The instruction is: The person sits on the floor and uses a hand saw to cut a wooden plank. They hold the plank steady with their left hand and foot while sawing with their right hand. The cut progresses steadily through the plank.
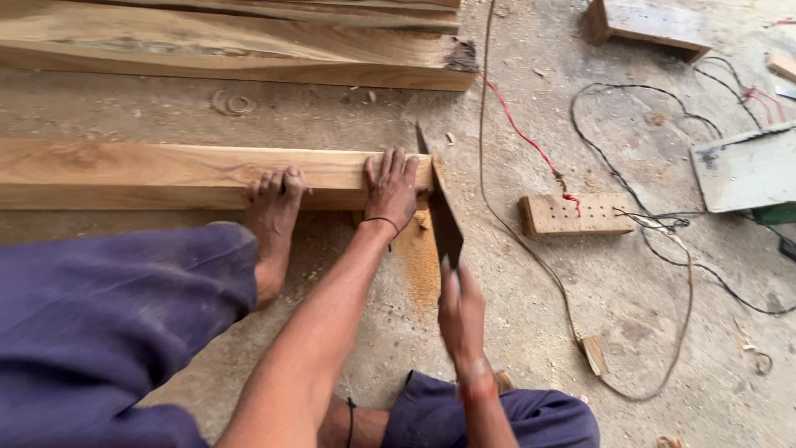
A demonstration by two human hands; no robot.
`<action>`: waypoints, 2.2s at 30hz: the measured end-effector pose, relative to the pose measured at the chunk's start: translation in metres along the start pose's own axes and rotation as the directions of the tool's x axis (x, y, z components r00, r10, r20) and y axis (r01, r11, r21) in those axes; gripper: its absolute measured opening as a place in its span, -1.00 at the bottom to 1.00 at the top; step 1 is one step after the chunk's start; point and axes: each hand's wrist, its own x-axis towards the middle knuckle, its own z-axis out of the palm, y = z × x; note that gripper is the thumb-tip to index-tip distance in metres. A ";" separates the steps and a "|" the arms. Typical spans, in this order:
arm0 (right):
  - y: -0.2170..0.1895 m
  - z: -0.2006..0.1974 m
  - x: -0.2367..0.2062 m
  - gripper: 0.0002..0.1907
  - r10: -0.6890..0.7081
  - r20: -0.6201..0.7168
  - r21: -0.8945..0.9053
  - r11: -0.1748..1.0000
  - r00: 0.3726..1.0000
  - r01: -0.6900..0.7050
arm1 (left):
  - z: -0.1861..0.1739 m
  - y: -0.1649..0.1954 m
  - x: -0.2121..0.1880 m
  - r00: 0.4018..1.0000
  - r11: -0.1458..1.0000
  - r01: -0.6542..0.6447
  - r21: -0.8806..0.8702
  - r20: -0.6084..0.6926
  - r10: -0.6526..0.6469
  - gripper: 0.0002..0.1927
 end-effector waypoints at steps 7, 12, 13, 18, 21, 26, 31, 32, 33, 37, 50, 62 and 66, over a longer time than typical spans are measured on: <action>0.025 -0.033 -0.063 -0.49 -0.494 0.075 -0.421 0.772 0.866 0.476 | -0.008 -0.001 0.002 1.000 0.999 0.005 0.032 0.004 -0.005 -0.45; 0.079 -0.077 -0.154 -0.56 0.451 0.032 0.473 0.780 0.892 -0.411 | -0.016 0.007 -0.003 0.999 0.999 0.032 -0.030 0.016 -0.031 -0.49; 0.078 -0.078 -0.154 -0.56 0.432 -0.016 0.627 0.707 0.902 -0.328 | -0.017 0.008 -0.003 0.999 0.997 0.048 -0.063 0.022 -0.047 -0.50; 0.007 -0.040 -0.056 -0.49 -0.438 0.142 -0.422 0.784 0.888 0.455 | -0.016 0.008 0.000 1.000 1.000 0.009 -0.012 -0.028 -0.010 -0.50; -0.029 -0.008 0.008 -0.64 0.287 0.169 -0.110 0.956 0.943 -0.271 | -0.016 0.006 0.001 0.999 1.000 0.001 -0.020 -0.053 -0.002 -0.46; 0.012 -0.030 -0.046 -0.39 -0.645 0.112 -0.474 0.634 0.756 0.611 | -0.014 0.003 0.001 0.998 0.988 0.061 -0.142 0.036 -0.057 -0.50; 0.076 -0.089 -0.157 -0.57 -0.529 0.126 -0.357 0.765 0.839 0.536 | 0.000 0.000 0.003 0.999 0.998 0.051 0.038 0.004 -0.051 -0.53; 0.076 -0.091 -0.160 -0.58 -0.458 0.111 -0.350 0.813 0.882 0.466 | 0.002 0.000 0.005 0.999 0.998 0.049 0.044 0.003 -0.049 -0.53; 0.071 -0.088 -0.153 -0.59 -0.385 0.090 -0.347 0.852 0.919 0.391 | 0.004 0.001 0.004 0.999 0.999 0.050 -0.002 0.005 -0.050 -0.52; 0.015 -0.034 -0.058 -0.62 -0.596 0.098 -0.479 0.674 0.797 0.563 | 0.003 -0.001 0.005 0.998 1.000 0.028 0.012 -0.060 -0.028 -0.45; 0.060 -0.067 -0.150 -0.57 -0.001 -0.030 -0.146 0.989 1.000 -0.003 | 0.000 -0.002 0.005 0.995 0.991 0.097 -0.091 0.043 -0.093 -0.39; -0.009 -0.004 -0.008 -0.60 -0.118 0.110 -0.239 0.961 0.987 0.141 | 0.000 -0.008 0.008 0.999 0.994 0.047 -0.100 0.003 -0.047 -0.41; 0.090 -0.045 -0.109 -0.54 0.047 0.095 -0.194 0.981 0.994 -0.028 | -0.005 -0.004 0.007 0.997 0.996 0.037 -0.078 -0.060 -0.042 -0.38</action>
